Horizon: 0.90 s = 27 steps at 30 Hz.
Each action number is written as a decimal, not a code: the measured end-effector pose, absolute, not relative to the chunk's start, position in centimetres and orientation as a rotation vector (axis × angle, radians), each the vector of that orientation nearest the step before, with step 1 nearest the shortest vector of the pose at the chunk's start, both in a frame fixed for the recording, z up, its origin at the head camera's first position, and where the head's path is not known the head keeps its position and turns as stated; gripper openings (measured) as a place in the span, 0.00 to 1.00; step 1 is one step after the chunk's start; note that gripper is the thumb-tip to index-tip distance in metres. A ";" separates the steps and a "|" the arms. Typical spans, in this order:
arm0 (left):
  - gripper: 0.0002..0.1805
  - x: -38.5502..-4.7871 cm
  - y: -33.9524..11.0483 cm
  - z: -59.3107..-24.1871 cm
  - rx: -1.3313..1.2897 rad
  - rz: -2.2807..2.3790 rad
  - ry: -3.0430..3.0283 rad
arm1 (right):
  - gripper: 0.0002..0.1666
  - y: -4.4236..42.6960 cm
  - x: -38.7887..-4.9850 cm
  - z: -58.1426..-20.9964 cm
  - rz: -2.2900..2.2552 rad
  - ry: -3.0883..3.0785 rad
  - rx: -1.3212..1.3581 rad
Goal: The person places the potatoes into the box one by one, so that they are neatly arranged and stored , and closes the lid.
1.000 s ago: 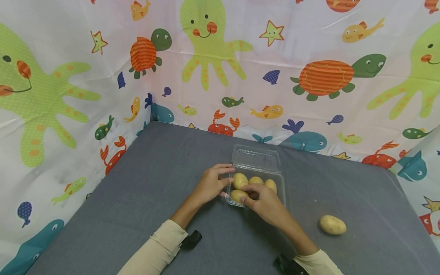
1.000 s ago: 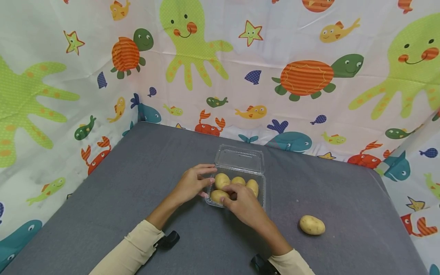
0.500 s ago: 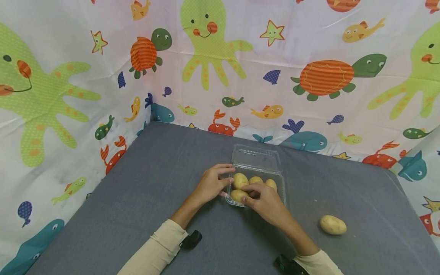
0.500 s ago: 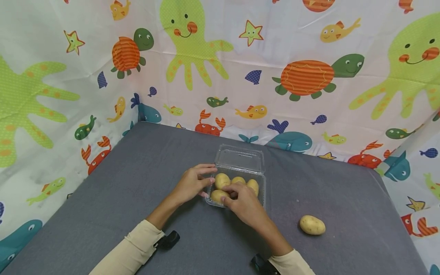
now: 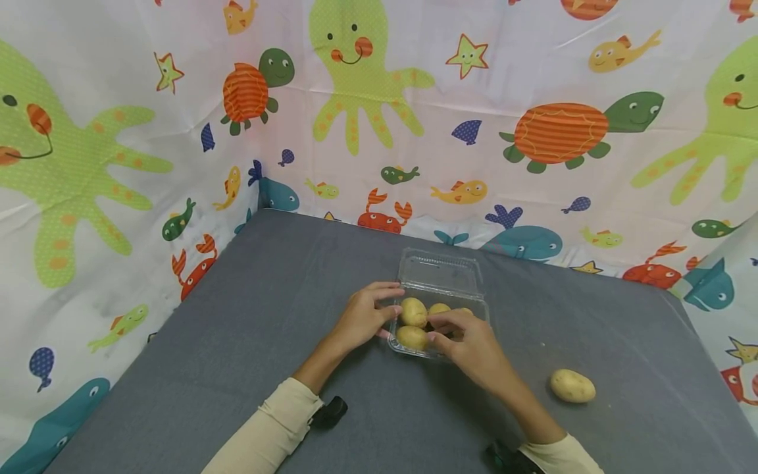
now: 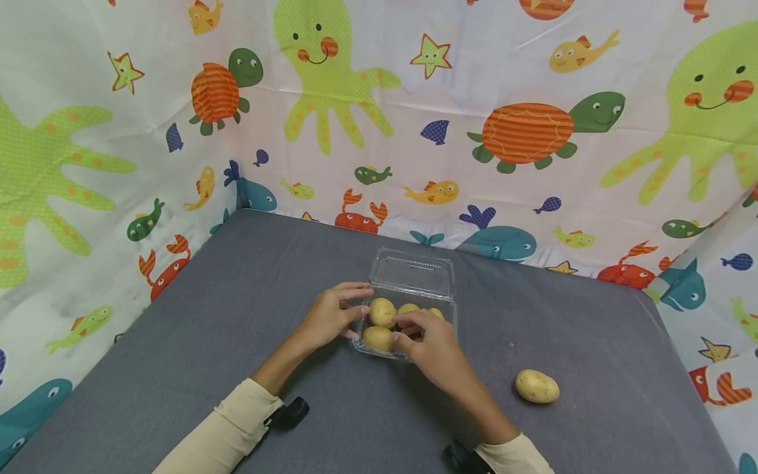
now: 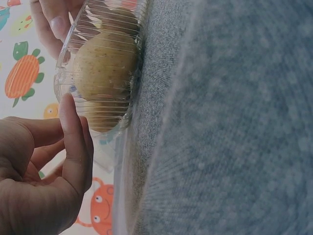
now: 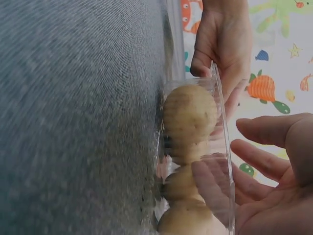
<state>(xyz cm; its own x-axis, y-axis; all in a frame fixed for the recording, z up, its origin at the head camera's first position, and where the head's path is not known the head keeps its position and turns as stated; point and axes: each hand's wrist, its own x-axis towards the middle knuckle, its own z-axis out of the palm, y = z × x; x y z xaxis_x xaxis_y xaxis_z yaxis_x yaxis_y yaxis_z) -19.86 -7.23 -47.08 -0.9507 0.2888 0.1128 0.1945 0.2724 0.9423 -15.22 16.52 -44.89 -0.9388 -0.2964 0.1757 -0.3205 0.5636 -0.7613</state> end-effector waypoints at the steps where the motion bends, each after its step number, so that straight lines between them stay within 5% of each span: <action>1: 0.21 -19.9 -7.2 -47.1 0.465 1.790 2.441 | 0.18 16.7 -15.2 -44.8 1.348 -2.741 0.539; 27: 0.21 -19.9 -7.1 -47.1 0.466 1.808 2.421 | 0.17 22.6 -13.3 -44.4 1.372 -2.605 0.550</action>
